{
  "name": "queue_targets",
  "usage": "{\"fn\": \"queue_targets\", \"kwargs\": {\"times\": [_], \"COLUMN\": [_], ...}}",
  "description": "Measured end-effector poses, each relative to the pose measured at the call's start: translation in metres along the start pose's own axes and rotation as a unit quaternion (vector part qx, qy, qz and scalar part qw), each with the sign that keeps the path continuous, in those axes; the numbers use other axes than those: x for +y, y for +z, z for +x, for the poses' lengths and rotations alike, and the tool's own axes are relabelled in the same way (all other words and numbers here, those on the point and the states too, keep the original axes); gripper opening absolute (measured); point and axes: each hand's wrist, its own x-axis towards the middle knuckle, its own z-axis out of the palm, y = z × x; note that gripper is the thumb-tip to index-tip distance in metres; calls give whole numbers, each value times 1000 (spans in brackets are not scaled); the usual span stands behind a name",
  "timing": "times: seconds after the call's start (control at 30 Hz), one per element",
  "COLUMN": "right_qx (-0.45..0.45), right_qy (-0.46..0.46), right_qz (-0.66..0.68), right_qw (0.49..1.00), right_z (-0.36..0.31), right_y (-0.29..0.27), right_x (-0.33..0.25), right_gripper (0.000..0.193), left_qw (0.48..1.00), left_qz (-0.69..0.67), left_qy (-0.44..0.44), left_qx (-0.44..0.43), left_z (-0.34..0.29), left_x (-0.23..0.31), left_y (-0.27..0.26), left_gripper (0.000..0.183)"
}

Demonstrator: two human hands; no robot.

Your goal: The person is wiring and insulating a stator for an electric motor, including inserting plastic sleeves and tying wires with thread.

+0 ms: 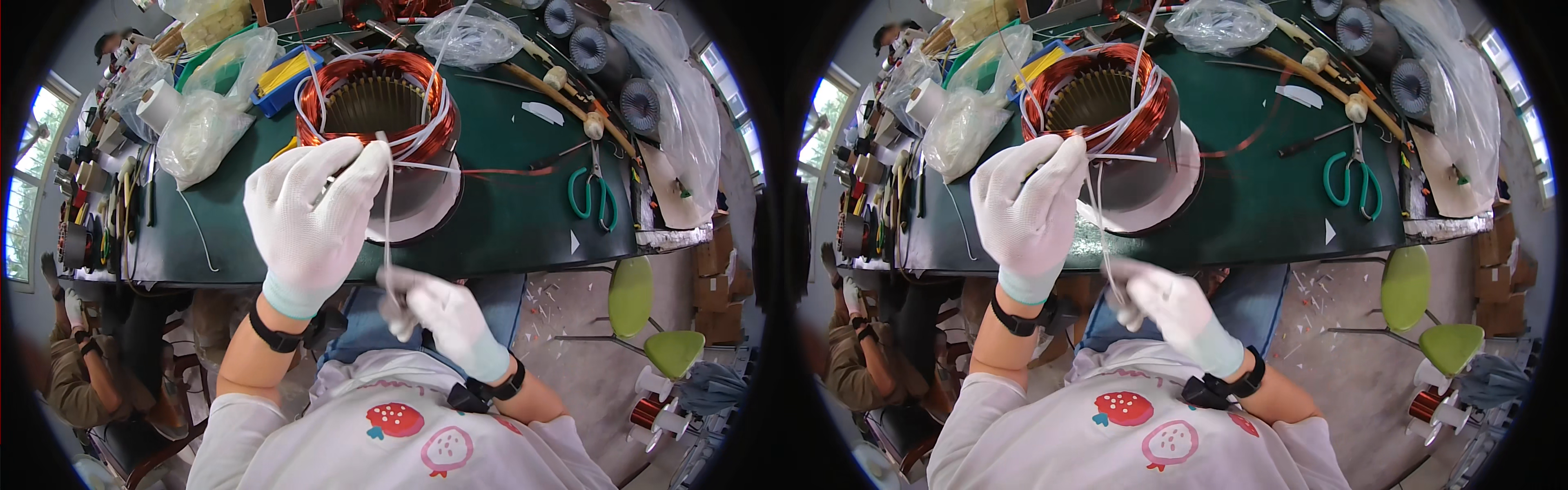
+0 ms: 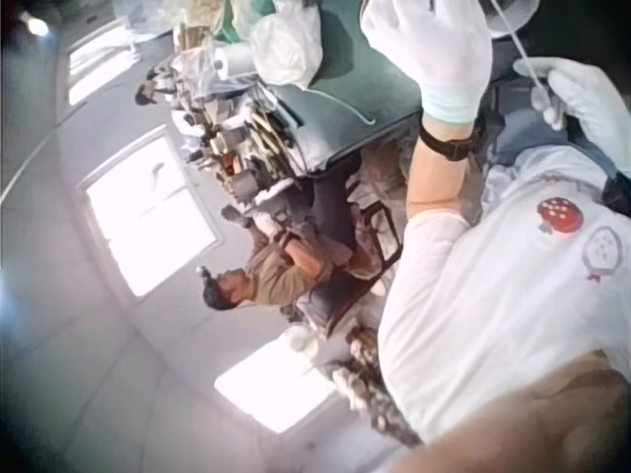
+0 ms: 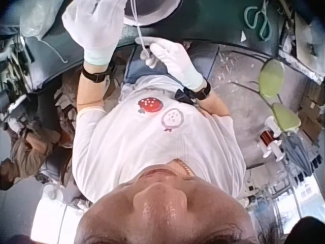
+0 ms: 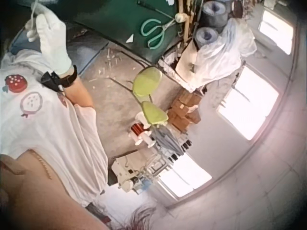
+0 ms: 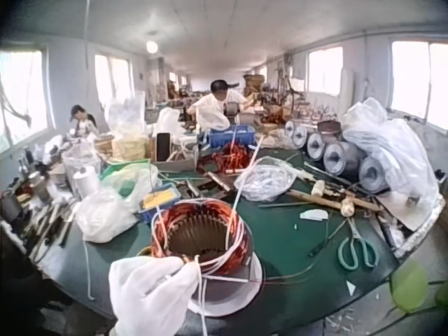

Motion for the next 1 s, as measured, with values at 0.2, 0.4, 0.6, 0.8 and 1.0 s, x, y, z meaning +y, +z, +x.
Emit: {"fn": "queue_targets", "kwargs": {"times": [0.2,0.4,0.6,0.8,1.0], "right_qx": [96,29,8,72,117], "right_qy": [-160,-249,-118,-62,18], "right_qz": [-355,-480,-422,-443,-548], "right_qw": [916,840,899,892,828], "right_z": [-52,-36,-54,-113,-184], "right_y": [-36,-13,-8,-51,-84], "right_x": [-6,-27,8,68,102], "right_gripper": [14,16,22,19,17], "left_qw": [997,991,987,990,995], "left_qz": [-53,-87,-100,-97,-66], "left_qy": [-36,-100,-101,-73,-51], "left_qx": [35,-27,-75,-66,-47], "left_z": [-6,11,13,10,6], "left_x": [-5,5,3,2,-1], "left_y": [4,-8,-13,-9,-2], "left_gripper": [32,23,19,20,22]}}
